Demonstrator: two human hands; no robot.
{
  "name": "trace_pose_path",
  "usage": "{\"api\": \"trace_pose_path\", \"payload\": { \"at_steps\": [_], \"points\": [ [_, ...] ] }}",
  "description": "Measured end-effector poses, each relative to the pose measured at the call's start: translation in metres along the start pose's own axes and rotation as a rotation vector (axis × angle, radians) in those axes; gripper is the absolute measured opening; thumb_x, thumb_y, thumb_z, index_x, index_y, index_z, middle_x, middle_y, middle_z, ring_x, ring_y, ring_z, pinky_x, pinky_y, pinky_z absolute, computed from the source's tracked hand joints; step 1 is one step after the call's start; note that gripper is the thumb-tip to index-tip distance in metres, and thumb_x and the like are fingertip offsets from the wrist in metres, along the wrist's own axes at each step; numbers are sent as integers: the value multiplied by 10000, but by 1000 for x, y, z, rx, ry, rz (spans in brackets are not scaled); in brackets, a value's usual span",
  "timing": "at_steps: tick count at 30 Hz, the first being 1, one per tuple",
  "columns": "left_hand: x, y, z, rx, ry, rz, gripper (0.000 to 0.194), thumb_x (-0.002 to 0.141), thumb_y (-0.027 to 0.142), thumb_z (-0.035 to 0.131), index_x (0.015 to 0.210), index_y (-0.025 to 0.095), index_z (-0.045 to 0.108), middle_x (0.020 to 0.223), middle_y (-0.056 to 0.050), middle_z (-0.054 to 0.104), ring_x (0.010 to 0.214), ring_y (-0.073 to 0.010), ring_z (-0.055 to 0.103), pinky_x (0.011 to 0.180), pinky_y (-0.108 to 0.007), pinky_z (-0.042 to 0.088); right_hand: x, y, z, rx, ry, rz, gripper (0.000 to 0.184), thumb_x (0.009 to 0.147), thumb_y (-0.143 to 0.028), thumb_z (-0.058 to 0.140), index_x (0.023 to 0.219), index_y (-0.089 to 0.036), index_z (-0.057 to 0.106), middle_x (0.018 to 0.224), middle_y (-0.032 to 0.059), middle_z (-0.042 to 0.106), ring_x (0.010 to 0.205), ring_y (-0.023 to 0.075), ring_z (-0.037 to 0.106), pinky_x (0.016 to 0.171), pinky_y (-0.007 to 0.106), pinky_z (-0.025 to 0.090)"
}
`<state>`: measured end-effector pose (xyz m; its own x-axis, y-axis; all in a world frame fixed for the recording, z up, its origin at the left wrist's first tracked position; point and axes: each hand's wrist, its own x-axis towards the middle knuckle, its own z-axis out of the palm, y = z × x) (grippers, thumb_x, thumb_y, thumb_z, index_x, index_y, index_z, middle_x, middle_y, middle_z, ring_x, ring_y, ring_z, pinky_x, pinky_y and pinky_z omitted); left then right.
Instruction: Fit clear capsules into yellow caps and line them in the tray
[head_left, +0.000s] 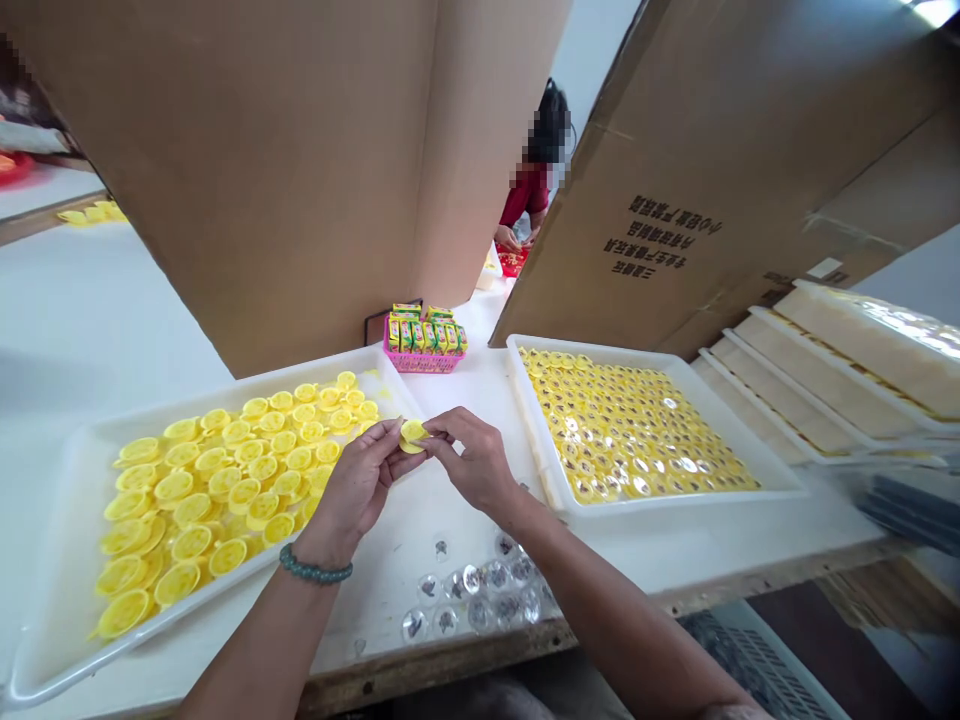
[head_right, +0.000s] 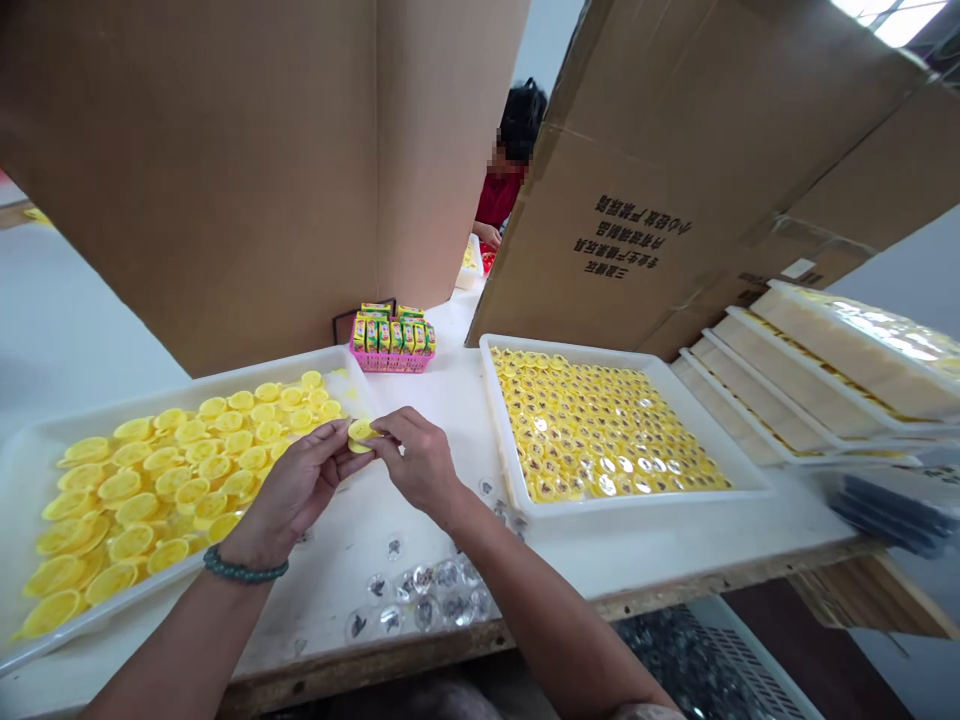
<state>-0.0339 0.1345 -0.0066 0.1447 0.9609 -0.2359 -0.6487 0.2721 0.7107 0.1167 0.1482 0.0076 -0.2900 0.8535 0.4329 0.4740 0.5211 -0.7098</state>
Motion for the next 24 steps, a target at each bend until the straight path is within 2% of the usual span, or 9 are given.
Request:
{"api": "trace_pose_path", "payload": {
  "at_steps": [4,7,9,11,13,15,19,24],
  "points": [
    [-10,-10,6,54,-73,-38,173,782,262,634,900,136,639,948,-48,667,863,-139,623,837,-290,518,-25,-6,-3,-74,45,2,104,849,-220,545,880,-202,642,835,42,616,783,145,585,747,263,480],
    [-13,-14,7,104,-4,-20,149,760,253,651,864,155,607,858,-18,649,805,-136,622,796,-310,528,-48,-8,-13,-115,33,43,152,877,-213,508,967,-201,630,895,59,630,828,152,588,775,273,476],
    [-15,-17,7,147,15,-2,148,769,279,636,834,155,589,834,-17,630,820,-154,619,776,-333,532,-66,-8,-19,-150,-89,47,175,881,-198,501,999,-196,631,925,70,636,875,163,585,799,285,474],
    [-17,-19,9,195,-13,-17,173,778,312,619,826,149,584,846,-28,620,843,-166,609,759,-335,531,-82,-7,-23,-194,-281,9,203,868,-162,509,1029,-191,630,964,78,635,919,175,569,820,300,471],
    [-19,-22,12,246,-43,-51,197,774,330,621,835,146,584,846,-30,617,800,-148,601,728,-299,520,-95,-4,-22,-258,-444,-40,257,847,-108,512,1068,-187,617,1023,83,620,959,183,543,837,309,465],
    [-22,-25,14,313,-50,-71,203,767,329,624,840,145,582,825,-22,619,708,-111,586,666,-239,491,-103,-1,-17,-359,-536,-73,287,830,-60,504,1065,-183,615,1064,88,598,977,186,518,843,310,455],
    [-23,-30,15,429,-1,-80,206,771,334,608,867,160,553,742,-2,618,565,-81,553,529,-193,412,-107,5,-6,-542,-599,-119,147,863,-108,496,917,-162,621,1003,83,584,931,188,502,813,301,446],
    [-21,-36,11,446,-11,-116,273,743,384,640,875,164,545,763,-11,624,608,-117,594,643,-278,492,-105,5,-1,-694,-606,-148,99,878,-173,494,855,-151,588,920,83,561,889,199,494,795,313,443]
  ]
}}
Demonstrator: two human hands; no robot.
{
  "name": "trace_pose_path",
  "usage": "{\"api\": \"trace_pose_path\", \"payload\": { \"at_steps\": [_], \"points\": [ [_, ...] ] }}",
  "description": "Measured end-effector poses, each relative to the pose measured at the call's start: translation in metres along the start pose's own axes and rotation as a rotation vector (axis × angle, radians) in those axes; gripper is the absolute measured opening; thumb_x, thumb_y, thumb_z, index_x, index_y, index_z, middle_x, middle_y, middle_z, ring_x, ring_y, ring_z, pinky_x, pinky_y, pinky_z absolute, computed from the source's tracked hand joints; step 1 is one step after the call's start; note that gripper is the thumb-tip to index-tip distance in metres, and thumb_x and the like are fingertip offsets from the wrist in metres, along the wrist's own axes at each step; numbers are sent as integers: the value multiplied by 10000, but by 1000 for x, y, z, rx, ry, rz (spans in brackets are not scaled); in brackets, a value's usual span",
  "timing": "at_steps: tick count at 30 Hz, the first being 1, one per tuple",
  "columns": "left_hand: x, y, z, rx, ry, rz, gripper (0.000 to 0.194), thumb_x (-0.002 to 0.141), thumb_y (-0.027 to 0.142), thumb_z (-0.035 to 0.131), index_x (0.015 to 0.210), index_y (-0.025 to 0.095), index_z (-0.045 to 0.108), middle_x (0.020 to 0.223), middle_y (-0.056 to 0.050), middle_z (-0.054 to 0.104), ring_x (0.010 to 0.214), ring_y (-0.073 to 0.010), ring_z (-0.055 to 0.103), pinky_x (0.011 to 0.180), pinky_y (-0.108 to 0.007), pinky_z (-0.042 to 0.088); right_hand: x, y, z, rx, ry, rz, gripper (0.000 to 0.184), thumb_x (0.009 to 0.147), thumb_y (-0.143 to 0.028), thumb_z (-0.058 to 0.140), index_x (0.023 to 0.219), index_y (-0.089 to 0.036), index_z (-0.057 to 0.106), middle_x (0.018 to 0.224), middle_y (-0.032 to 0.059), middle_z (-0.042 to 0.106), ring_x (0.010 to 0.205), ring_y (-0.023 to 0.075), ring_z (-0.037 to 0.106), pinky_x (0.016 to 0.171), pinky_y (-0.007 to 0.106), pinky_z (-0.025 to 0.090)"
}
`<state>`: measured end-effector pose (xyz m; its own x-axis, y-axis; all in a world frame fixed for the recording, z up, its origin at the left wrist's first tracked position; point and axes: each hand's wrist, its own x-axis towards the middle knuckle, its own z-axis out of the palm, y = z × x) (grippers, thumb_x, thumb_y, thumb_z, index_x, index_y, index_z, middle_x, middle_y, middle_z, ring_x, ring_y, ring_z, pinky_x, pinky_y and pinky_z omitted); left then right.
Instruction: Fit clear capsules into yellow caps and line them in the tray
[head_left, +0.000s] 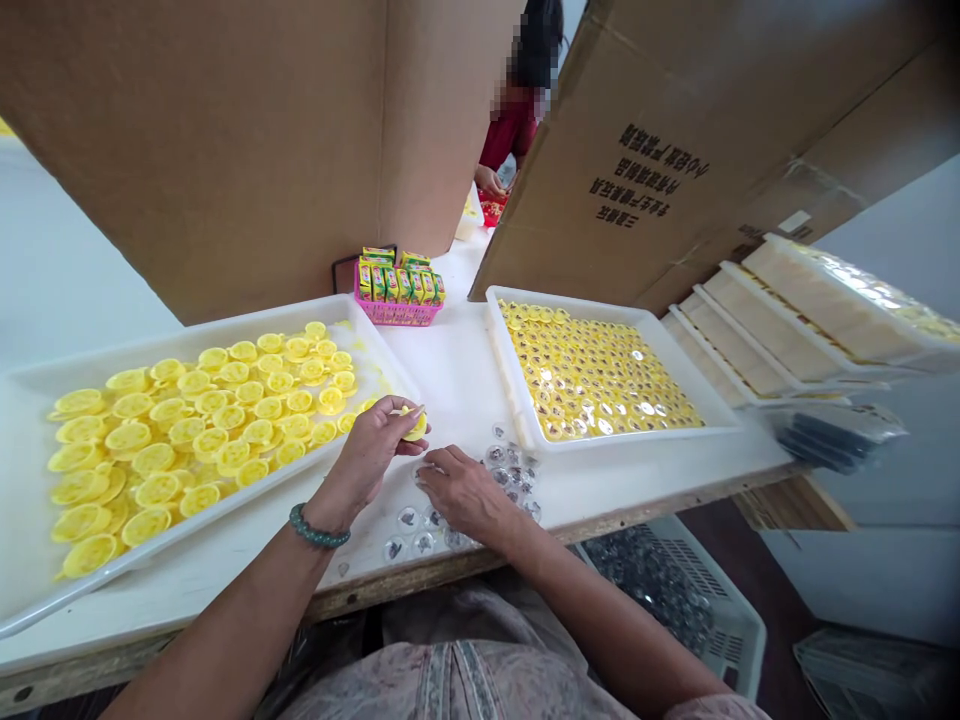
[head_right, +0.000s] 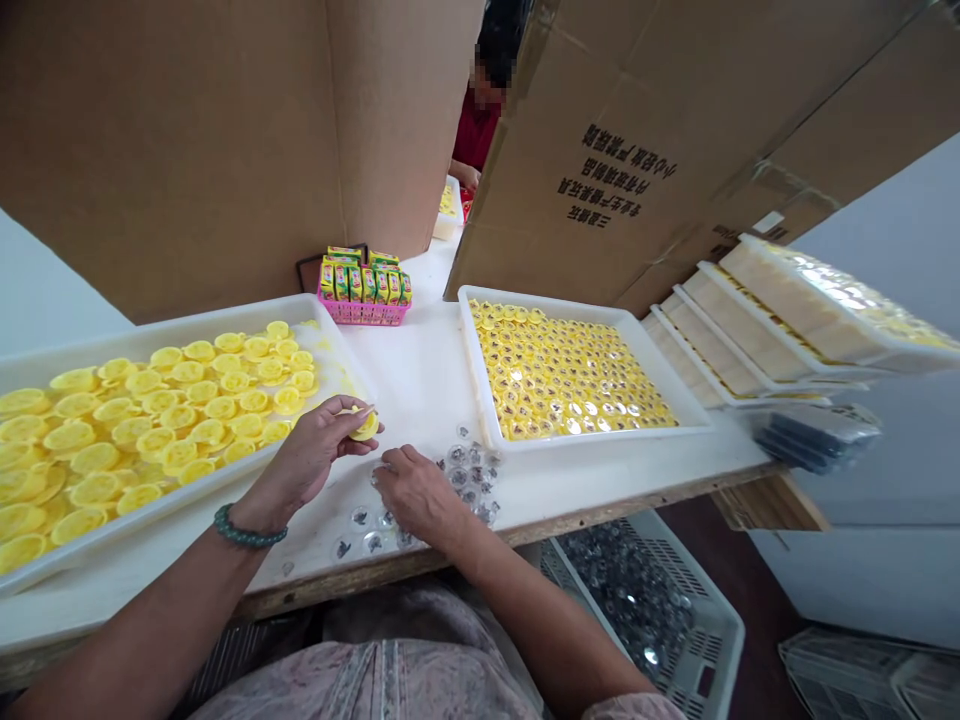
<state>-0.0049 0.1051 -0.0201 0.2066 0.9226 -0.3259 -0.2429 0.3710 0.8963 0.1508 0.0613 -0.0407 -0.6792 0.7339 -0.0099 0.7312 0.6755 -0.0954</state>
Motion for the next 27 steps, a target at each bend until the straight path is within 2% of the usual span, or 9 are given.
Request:
{"api": "trace_pose_path", "payload": {
  "at_steps": [5,8,10,12,15,18,22,27],
  "points": [
    [1,-1,1,-8,-17,26,294,741,400,642,888,150,599,865,-28,604,737,-138,593,723,-319,524,6,-7,2,-146,-30,-10,118,852,-118,470,854,-108,587,861,109,577,825,230,513,733,347,456],
    [0,2,1,-81,-15,26,287,762,381,615,914,138,628,933,-41,591,811,-156,592,780,-342,529,7,-3,5,-37,17,94,185,834,-104,467,972,-108,591,877,108,613,815,225,544,725,341,462],
    [-1,4,-1,-119,-29,12,278,771,342,603,956,136,633,944,-43,593,825,-166,604,810,-351,523,2,4,6,160,99,242,321,824,-102,471,1134,-124,553,903,98,643,804,205,572,730,326,465],
    [-1,4,-2,-141,-43,-2,269,775,307,595,981,138,635,947,-45,597,836,-176,614,836,-365,517,-4,13,4,479,226,417,385,833,-131,477,1213,-167,529,912,74,670,780,176,598,731,304,469],
    [-2,3,-2,-162,-52,-19,260,782,290,590,994,147,638,980,-47,598,868,-191,621,883,-389,500,-13,21,-4,1058,426,615,311,830,-241,554,1135,-222,608,909,41,694,827,165,619,769,297,466],
    [-3,1,2,-162,-78,-48,267,781,298,598,1004,157,636,1062,-51,592,886,-198,627,924,-395,476,-15,21,-14,1485,560,678,250,761,-271,657,1008,-233,678,868,23,700,850,163,619,801,298,451],
    [-4,-2,6,-115,-140,-35,314,787,342,603,1044,162,618,1115,-63,595,927,-200,614,940,-385,460,-9,17,-21,1697,625,639,212,695,-227,719,906,-227,703,786,0,673,702,112,582,713,257,448],
    [-4,-3,9,-68,-199,-11,291,788,362,607,994,156,598,966,-64,649,900,-195,612,903,-384,476,0,18,-23,1706,614,566,172,672,-224,728,839,-226,684,730,-24,617,624,96,546,631,246,445]
  ]
}}
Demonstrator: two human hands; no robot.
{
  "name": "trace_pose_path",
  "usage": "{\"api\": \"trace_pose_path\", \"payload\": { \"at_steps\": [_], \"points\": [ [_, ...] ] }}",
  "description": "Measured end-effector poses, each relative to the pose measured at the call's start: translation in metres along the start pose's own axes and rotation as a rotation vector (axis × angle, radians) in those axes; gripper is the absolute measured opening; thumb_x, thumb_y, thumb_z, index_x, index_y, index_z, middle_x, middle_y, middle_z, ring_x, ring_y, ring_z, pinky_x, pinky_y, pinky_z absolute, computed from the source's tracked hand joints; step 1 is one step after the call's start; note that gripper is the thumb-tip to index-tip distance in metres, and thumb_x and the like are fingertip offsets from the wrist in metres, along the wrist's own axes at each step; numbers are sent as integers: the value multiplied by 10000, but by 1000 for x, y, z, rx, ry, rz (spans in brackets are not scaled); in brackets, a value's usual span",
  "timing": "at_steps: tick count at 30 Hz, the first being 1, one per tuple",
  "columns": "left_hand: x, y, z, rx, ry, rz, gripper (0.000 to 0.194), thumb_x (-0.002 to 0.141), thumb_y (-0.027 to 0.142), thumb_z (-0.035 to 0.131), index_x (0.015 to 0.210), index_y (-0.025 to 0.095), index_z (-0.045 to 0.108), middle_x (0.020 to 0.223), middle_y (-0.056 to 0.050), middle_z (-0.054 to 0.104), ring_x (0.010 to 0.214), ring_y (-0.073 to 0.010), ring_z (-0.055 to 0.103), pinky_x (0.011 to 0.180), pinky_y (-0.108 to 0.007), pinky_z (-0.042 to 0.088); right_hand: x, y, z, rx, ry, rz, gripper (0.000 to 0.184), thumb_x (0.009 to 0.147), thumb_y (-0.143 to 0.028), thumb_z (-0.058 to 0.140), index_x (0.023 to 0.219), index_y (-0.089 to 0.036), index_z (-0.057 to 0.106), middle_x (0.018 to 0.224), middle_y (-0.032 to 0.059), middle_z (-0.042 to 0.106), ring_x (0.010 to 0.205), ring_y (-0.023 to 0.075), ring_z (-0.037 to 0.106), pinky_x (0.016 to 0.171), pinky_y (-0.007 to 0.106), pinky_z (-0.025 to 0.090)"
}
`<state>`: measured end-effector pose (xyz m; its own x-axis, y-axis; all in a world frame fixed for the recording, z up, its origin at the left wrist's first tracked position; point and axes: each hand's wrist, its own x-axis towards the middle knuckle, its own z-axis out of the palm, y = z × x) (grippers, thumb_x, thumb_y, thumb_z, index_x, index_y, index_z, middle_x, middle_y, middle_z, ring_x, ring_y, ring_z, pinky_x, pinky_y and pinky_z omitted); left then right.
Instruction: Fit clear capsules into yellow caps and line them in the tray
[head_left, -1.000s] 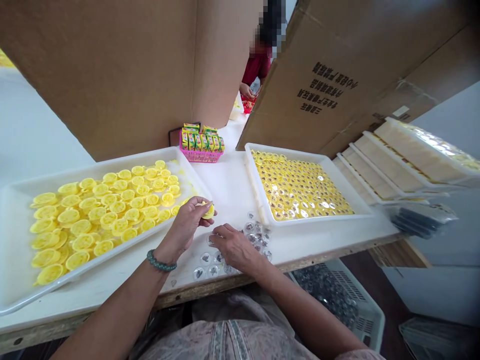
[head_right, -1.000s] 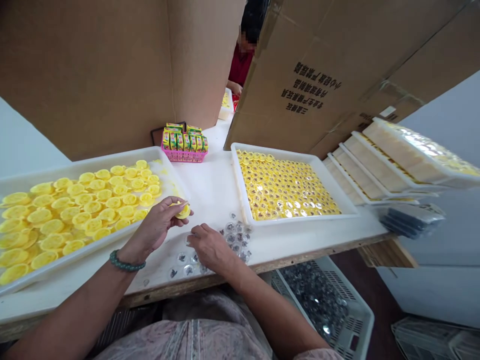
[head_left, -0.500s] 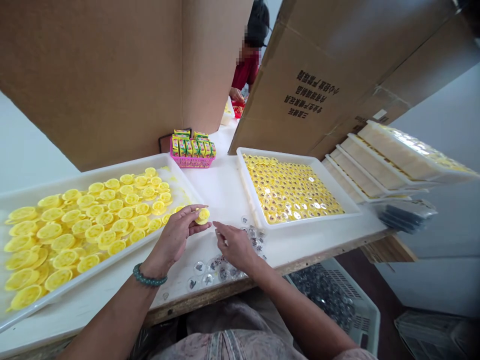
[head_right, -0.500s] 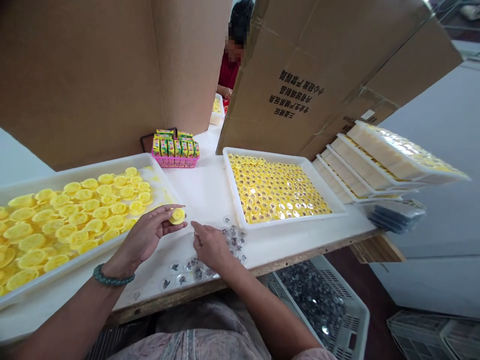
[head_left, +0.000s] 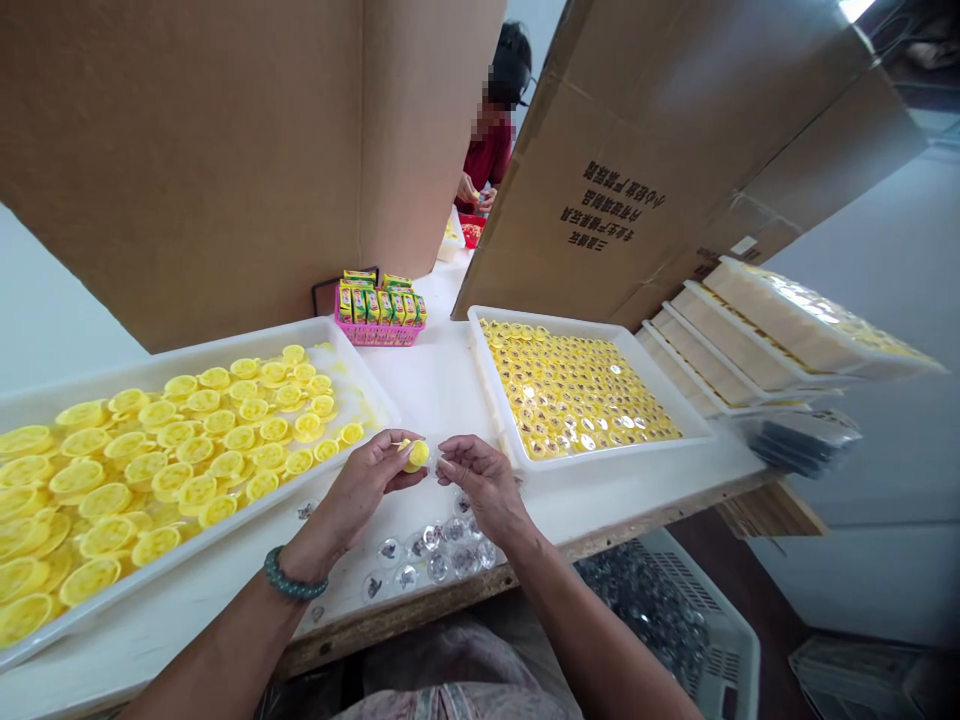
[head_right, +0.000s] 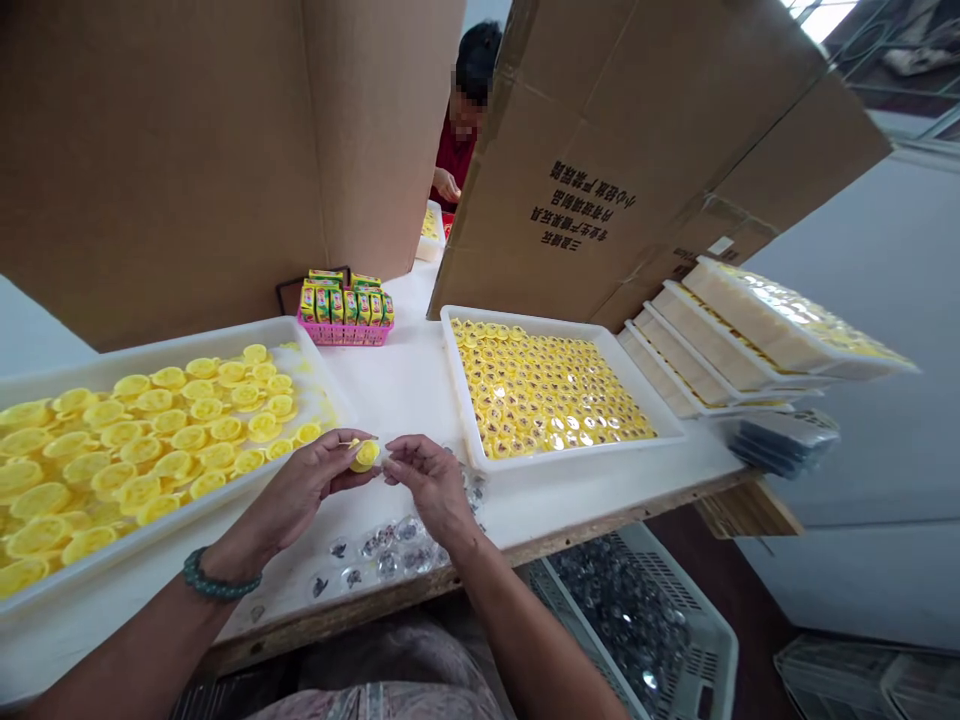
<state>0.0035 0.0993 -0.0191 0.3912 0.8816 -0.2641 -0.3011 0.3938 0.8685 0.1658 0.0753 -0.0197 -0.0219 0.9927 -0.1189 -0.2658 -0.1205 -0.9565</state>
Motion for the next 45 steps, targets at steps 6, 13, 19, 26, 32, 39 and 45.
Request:
{"api": "trace_pose_path", "payload": {
  "at_steps": [6,13,19,26,32,39,45],
  "points": [
    [1,0,0,23,-1,-9,254,771,356,629,930,160,601,921,-48,645,869,-181,612,875,-364,487,5,-8,0,-146,-61,-12,137,698,-229,702,823,-198,655,672,-25,583,622,95,526,623,236,427],
    [0,2,0,28,35,-8,267,756,376,640,914,162,620,924,-51,639,857,-181,606,858,-364,491,4,-10,-2,-69,-111,26,287,734,-304,672,1004,-214,636,708,-21,588,657,117,578,677,276,475],
    [2,0,-1,11,49,-23,256,749,361,655,906,161,626,893,-36,625,834,-165,596,851,-360,499,4,-5,-1,62,50,36,185,695,-274,716,835,-198,622,725,-20,617,721,122,599,749,271,462],
    [3,-5,0,-27,49,-20,312,784,390,616,985,155,652,1009,-70,643,926,-193,600,903,-381,480,7,1,2,68,192,43,186,679,-272,727,827,-178,665,722,-17,617,632,90,554,664,241,461],
    [1,-8,8,-68,124,-10,419,760,395,645,1104,156,640,1067,-74,670,1002,-211,602,926,-370,478,6,5,15,234,301,128,308,602,-296,783,829,-158,629,694,-17,625,605,99,597,656,261,506],
    [4,-19,10,-17,187,65,414,757,407,638,1118,204,643,1119,-39,665,966,-209,633,929,-391,486,4,8,27,227,372,183,294,608,-320,776,751,-141,593,592,-8,627,520,96,583,501,194,443],
    [6,-22,5,149,235,126,436,754,433,621,1130,212,638,1158,-57,650,1106,-275,560,930,-426,475,1,12,36,210,328,163,307,633,-362,757,783,-157,585,567,-10,630,497,101,574,490,199,434]
  ]
}}
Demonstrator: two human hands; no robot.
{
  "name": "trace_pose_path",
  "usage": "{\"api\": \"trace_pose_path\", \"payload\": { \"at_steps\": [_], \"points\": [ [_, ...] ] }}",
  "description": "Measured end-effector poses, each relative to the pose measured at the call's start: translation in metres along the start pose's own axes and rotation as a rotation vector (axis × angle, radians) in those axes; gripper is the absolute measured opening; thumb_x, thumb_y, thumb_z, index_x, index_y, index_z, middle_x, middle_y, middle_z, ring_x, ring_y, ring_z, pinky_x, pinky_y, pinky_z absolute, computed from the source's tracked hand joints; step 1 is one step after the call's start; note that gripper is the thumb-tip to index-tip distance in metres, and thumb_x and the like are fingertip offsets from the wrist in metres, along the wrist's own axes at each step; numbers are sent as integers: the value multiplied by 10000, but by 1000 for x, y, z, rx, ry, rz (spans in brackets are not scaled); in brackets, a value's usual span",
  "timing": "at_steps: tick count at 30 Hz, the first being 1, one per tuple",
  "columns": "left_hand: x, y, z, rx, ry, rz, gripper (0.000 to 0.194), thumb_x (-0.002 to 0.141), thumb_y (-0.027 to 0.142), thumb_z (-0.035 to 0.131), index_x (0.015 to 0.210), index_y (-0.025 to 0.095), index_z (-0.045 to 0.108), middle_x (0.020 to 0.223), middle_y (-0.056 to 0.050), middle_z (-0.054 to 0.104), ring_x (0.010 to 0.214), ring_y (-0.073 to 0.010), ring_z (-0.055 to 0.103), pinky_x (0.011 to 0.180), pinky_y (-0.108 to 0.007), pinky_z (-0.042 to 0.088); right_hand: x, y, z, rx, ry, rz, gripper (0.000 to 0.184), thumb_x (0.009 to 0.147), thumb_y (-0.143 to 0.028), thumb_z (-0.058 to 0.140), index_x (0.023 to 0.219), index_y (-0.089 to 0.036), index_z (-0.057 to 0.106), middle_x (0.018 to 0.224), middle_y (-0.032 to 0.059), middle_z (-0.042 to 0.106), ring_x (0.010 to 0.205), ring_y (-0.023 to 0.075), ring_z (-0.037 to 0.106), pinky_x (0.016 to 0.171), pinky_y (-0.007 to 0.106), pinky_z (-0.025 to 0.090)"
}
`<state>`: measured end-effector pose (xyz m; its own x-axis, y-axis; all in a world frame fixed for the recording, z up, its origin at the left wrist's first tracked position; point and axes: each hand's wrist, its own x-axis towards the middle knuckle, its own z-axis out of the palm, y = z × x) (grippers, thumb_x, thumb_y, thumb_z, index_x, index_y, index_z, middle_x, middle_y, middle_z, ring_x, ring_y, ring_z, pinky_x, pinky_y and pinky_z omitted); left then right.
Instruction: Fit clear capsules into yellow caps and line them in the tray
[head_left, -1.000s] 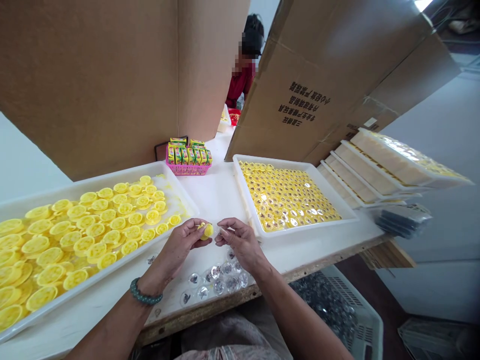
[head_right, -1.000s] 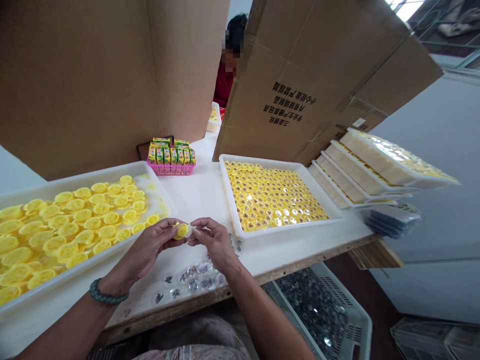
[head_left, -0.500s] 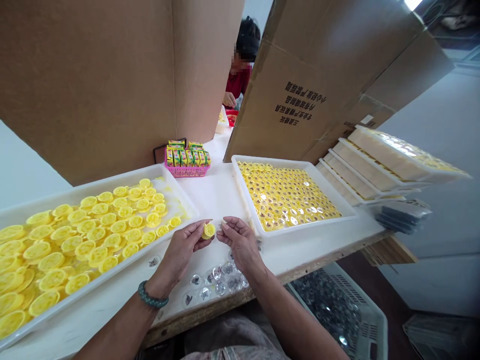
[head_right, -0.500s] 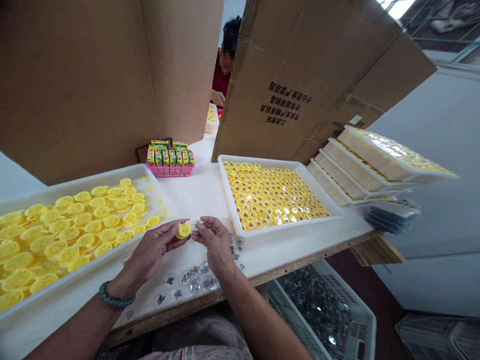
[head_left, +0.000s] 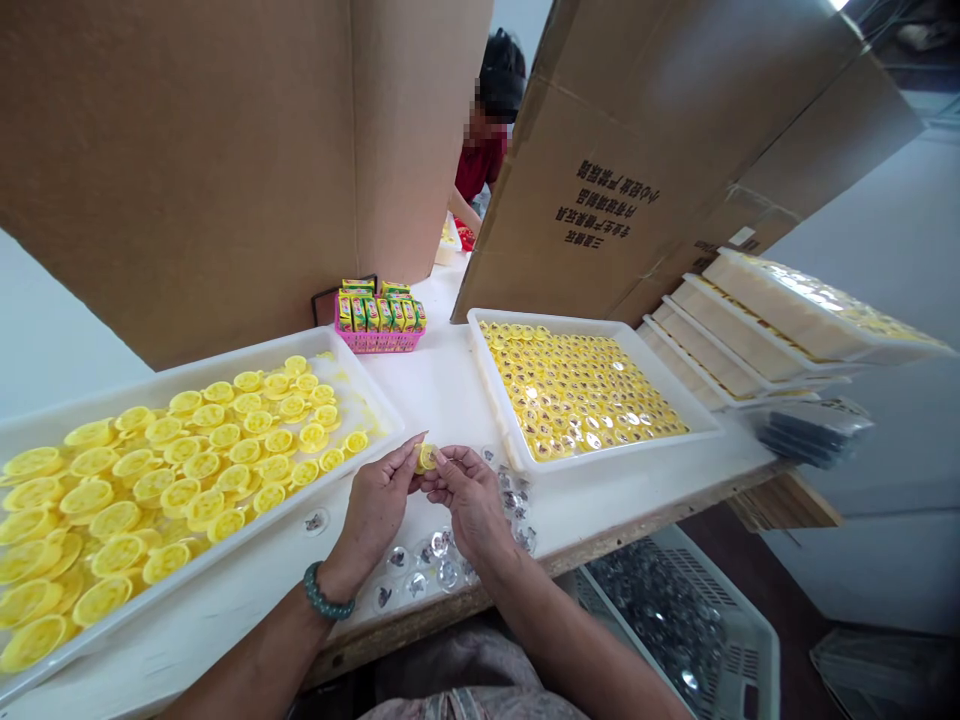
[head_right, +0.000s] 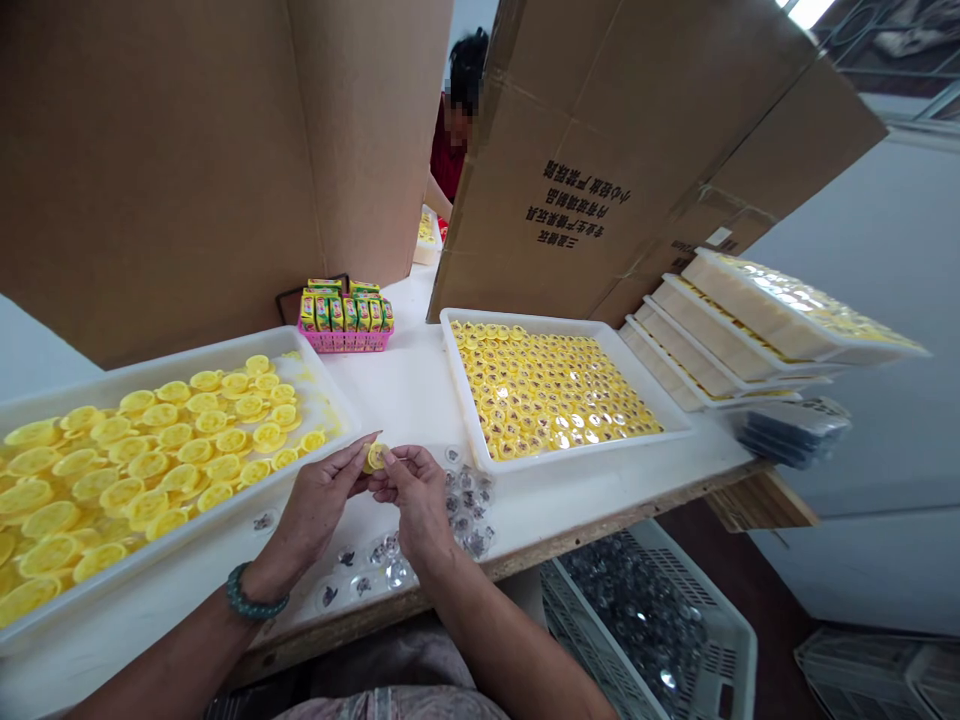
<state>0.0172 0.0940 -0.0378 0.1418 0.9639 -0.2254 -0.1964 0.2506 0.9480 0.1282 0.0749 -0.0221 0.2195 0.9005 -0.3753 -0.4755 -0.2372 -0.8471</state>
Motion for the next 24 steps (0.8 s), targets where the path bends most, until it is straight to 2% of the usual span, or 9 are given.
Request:
{"api": "trace_pose_path", "payload": {
  "at_steps": [6,10,14,16,19,21,24],
  "points": [
    [1,5,-5,73,-69,5,423,794,437,572,1148,212,628,1127,-49,665,1044,-250,599,946,-404,460,-1,0,-3,-195,-97,-141,262,717,-367,691,872,-160,653,589,-5,635,520,98,564,520,212,446],
    [-1,13,-6,27,-139,-37,422,770,423,607,1126,199,643,1062,-44,690,933,-245,643,892,-402,498,0,-8,-7,-325,-124,-190,252,705,-362,697,868,-172,677,583,-10,634,519,106,558,529,233,461],
    [-4,20,-6,15,-212,-38,414,785,418,590,1132,197,636,1066,-43,686,913,-238,649,890,-399,494,3,-14,-11,-329,-177,-155,241,675,-363,712,825,-177,682,560,-16,625,499,108,558,511,236,464],
    [-5,21,-6,65,-233,1,426,774,407,609,1140,191,627,1074,-49,681,944,-244,636,888,-387,491,4,-15,-14,-311,-209,-115,245,658,-365,720,815,-181,682,547,-20,620,482,107,554,493,229,453],
    [-6,21,-3,152,-237,69,434,737,374,662,1124,185,621,982,-50,703,902,-235,640,818,-344,509,6,-18,-18,-343,-235,-94,242,671,-369,706,828,-186,700,525,-24,600,474,103,533,481,217,426],
    [-6,20,-2,190,-220,89,440,733,371,669,1126,185,604,911,-40,710,854,-218,645,780,-322,509,8,-20,-21,-423,-210,-147,212,694,-367,689,804,-187,715,575,-11,611,513,99,519,489,209,405],
    [-5,21,-2,216,-225,87,544,744,382,660,1232,200,504,836,-16,705,827,-202,642,769,-315,497,10,-23,-23,-547,-178,-256,170,691,-344,698,782,-200,712,732,8,642,633,110,526,557,212,414]
  ]
}}
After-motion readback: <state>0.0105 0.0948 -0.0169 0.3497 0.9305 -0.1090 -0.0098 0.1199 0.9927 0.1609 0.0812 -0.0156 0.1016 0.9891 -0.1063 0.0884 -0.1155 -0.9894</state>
